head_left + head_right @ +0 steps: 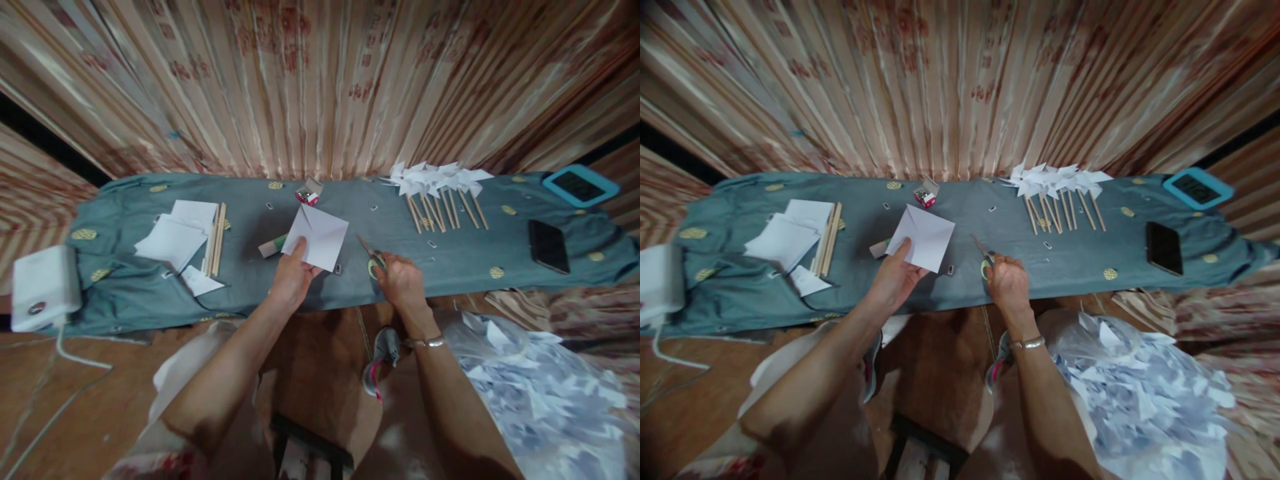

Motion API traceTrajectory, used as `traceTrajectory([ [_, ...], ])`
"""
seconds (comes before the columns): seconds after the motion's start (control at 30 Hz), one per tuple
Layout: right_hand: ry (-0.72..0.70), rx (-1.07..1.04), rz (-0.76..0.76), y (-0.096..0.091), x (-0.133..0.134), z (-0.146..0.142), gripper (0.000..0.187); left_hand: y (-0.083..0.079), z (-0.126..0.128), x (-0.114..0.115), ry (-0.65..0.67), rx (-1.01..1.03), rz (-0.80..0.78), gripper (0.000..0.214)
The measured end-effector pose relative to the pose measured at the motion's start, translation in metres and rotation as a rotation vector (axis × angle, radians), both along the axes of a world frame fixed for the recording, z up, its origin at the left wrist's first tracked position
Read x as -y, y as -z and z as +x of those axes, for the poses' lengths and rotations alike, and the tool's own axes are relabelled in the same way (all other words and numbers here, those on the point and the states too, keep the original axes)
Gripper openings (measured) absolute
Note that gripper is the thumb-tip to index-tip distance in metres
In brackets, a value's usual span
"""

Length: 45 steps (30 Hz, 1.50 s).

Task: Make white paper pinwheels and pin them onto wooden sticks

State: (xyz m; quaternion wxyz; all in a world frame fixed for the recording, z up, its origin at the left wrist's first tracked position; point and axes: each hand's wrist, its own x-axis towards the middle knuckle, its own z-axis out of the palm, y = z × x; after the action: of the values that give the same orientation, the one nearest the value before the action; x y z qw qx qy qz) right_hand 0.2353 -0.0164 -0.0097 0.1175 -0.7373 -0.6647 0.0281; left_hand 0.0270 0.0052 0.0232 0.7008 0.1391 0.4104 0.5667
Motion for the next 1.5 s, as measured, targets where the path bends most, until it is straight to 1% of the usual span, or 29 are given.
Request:
traceTrajectory([
  [0.03, 0.023, -0.053, -0.01, -0.001, 0.0, 0.0, 0.022, 0.0, 0.0, -0.001, 0.0, 0.006, 0.004, 0.022],
  [0.07, 0.054, -0.155, -0.01, -0.001, 0.0, -0.001, 0.02, -0.001, -0.001, -0.001, 0.0, 0.008, 0.005, 0.022],
  [0.1, 0.09, -0.313, -0.006, -0.002, 0.0, -0.002, 0.018, -0.001, -0.002, -0.002, 0.0, 0.009, 0.006, 0.022],
  [0.17, 0.153, -0.757, -0.017, -0.003, 0.001, -0.006, 0.022, -0.002, -0.003, -0.003, -0.003, 0.008, 0.007, 0.023],
  [0.23, 0.195, -1.224, -0.07, -0.005, 0.005, -0.014, 0.031, -0.002, -0.005, -0.004, -0.006, 0.01, 0.021, 0.023],
  [0.27, 0.202, -1.397, -0.1, -0.006, 0.007, -0.019, 0.034, -0.003, -0.006, -0.005, -0.009, 0.014, 0.031, 0.023],
  [0.33, 0.207, -1.614, -0.163, -0.009, 0.013, -0.029, 0.036, -0.003, -0.009, -0.007, -0.026, 0.023, 0.048, 0.022],
  [0.43, 0.096, -1.782, -0.289, -0.014, 0.024, -0.043, 0.04, -0.004, -0.015, -0.011, -0.063, 0.027, 0.049, 0.018],
  [0.5, 0.011, -1.799, -0.371, -0.017, 0.03, -0.049, 0.047, -0.006, -0.019, -0.014, -0.068, 0.02, 0.037, 0.018],
  [0.57, -0.061, -1.76, -0.436, -0.02, 0.036, -0.053, 0.054, -0.007, -0.022, -0.015, -0.059, 0.015, 0.02, 0.02],
  [0.67, -0.151, -1.675, -0.5, -0.023, 0.041, -0.056, 0.057, -0.008, -0.025, -0.015, -0.044, 0.03, -0.021, 0.021],
  [0.77, -0.192, -1.607, -0.519, -0.022, 0.041, -0.057, 0.057, -0.008, -0.026, -0.014, -0.025, 0.051, -0.063, 0.021],
  [0.9, -0.19, -1.555, -0.511, -0.018, 0.04, -0.059, 0.055, -0.01, -0.022, -0.011, 0.004, 0.071, -0.061, 0.021],
  [1.0, -0.159, -1.544, -0.495, -0.015, 0.039, -0.06, 0.053, -0.012, -0.02, -0.008, 0.018, 0.07, -0.046, 0.023],
  [1.17, -0.111, -1.552, -0.48, -0.017, 0.04, -0.061, 0.052, -0.013, -0.017, -0.006, -0.004, 0.061, -0.062, 0.024],
  [1.5, -0.103, -1.538, -0.477, -0.018, 0.038, -0.06, 0.05, -0.012, -0.015, -0.005, 0.016, 0.057, -0.049, 0.032],
])
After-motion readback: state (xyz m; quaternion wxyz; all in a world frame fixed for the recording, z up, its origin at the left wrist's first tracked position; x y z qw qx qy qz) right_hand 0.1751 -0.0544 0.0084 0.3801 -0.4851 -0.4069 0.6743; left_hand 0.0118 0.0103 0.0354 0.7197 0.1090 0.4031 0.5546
